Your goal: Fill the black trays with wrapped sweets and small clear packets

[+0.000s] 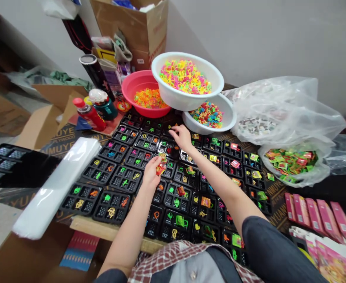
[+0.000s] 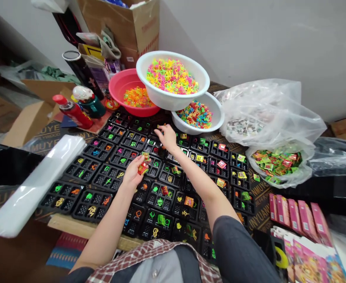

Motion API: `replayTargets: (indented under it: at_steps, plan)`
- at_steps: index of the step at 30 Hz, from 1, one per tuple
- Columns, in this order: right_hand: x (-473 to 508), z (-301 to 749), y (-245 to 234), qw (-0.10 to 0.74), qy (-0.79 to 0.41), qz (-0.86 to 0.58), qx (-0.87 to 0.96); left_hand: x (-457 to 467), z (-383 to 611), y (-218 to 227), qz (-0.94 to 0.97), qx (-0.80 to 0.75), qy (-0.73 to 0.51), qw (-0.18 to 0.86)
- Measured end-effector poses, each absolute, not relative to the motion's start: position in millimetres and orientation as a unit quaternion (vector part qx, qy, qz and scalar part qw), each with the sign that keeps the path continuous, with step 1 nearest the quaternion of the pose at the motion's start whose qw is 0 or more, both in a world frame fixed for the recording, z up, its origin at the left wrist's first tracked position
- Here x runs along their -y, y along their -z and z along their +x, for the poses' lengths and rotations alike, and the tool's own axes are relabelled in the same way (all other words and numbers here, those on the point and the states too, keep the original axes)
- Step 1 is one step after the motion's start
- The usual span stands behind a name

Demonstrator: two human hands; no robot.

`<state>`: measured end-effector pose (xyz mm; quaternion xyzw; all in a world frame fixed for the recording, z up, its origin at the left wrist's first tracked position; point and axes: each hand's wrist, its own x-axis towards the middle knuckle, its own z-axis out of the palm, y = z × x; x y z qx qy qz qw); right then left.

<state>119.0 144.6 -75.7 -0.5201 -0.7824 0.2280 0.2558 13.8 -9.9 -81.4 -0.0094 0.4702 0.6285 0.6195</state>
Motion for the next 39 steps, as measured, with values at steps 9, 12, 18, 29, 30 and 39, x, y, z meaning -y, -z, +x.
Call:
replayTargets:
  at_steps: [9,12,18,29,30,39]
  plan:
    - [-93,134,76,0.293,-0.367,-0.458,0.754,7,9,82,-0.046,-0.439,-0.624,0.645]
    - [-122,131,93,0.264,-0.285,-0.524,0.758,7,5,76,-0.079,-0.396,-0.604,0.687]
    - [-127,126,102,0.199,-0.22,-0.523,0.799,6,6,80,-0.011,-0.4,-0.638,0.658]
    - [-72,124,71,0.241,-0.436,-0.409,0.765,14,8,76,0.165,-0.493,-0.608,0.6]
    - [-72,125,72,0.265,-0.443,-0.42,0.747,14,4,76,0.166,-0.501,-0.616,0.585]
    - [-52,125,100,0.199,-0.303,-0.497,0.789,57,-31,66,0.087,-0.467,-0.645,0.599]
